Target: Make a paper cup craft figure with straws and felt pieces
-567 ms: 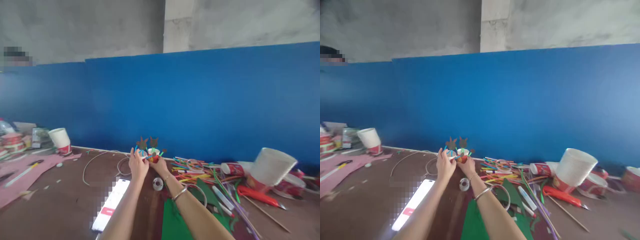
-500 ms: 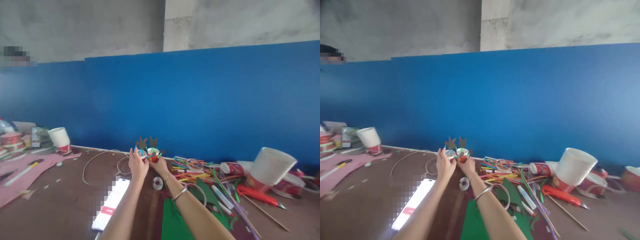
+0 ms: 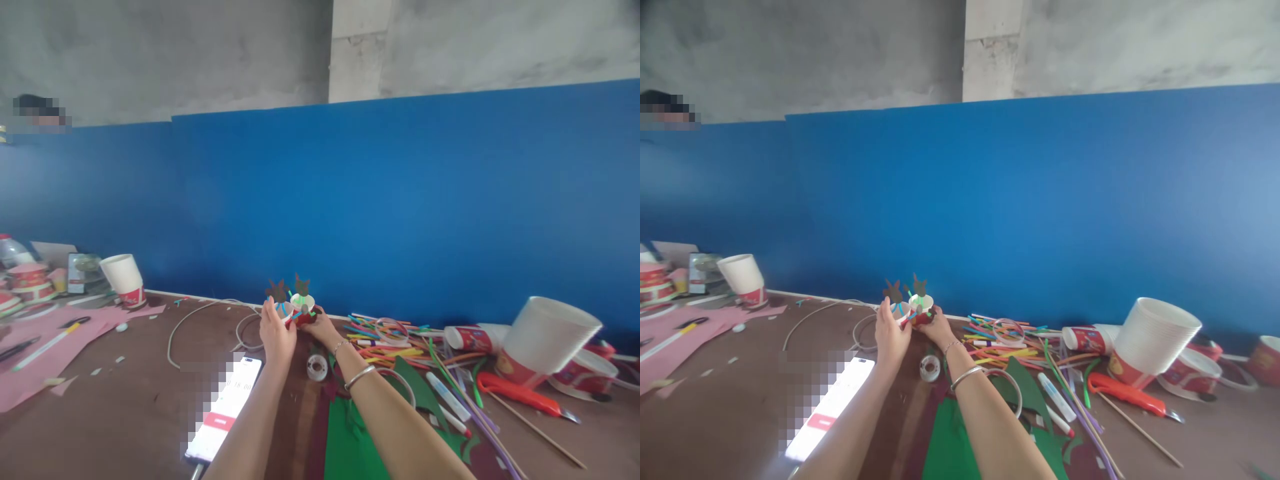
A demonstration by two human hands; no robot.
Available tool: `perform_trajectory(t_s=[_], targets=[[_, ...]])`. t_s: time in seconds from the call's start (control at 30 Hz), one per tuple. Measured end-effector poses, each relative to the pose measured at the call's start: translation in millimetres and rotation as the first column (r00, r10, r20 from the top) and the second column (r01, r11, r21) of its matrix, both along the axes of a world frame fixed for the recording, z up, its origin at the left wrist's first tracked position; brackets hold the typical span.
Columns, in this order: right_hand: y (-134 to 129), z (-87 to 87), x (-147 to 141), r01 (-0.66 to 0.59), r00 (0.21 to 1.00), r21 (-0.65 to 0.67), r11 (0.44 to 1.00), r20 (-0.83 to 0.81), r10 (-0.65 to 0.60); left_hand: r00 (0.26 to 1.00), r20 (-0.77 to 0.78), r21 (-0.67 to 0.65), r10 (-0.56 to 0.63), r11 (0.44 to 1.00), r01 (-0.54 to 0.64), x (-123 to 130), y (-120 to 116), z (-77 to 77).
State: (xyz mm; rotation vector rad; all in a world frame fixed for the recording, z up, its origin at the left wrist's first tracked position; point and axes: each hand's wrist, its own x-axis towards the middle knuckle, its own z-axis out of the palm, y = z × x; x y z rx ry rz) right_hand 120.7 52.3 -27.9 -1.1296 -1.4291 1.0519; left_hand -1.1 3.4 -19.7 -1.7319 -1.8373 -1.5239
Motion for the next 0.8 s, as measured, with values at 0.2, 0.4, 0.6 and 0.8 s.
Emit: perform_trajectory(t_s=[0.2, 0.4, 0.6, 0.8], targets=[[-1.4, -7.8, -6.1, 0.067, 0.995, -0.061, 0.996, -0.068, -0.072, 0.999, 0.024, -0.02, -0.023, 1.0, 0.024, 1.2, -1.7, 0.2], [9.0, -2.9, -3.1, 0.113, 0.988, -0.08, 0.99, -0.094, -0.12, 0.997, 0.011, -0.093, 0.078, 0.993, -0.076, 16.9, -4.6, 4.9], [12.5, 2.8, 2.8, 0.111, 0.985, -0.104, 0.988, -0.124, -0.123, 0.996, 0.045, -0.06, 0.071, 0.996, -0.069, 26.3, -12.0, 3.9], [3.8, 2.8, 2.6, 0.167, 0.975, -0.156, 0.974, -0.12, -0.186, 0.991, 0.119, -0.041, 0.061, 0.998, -0.056, 23.5, -15.4, 2.1]])
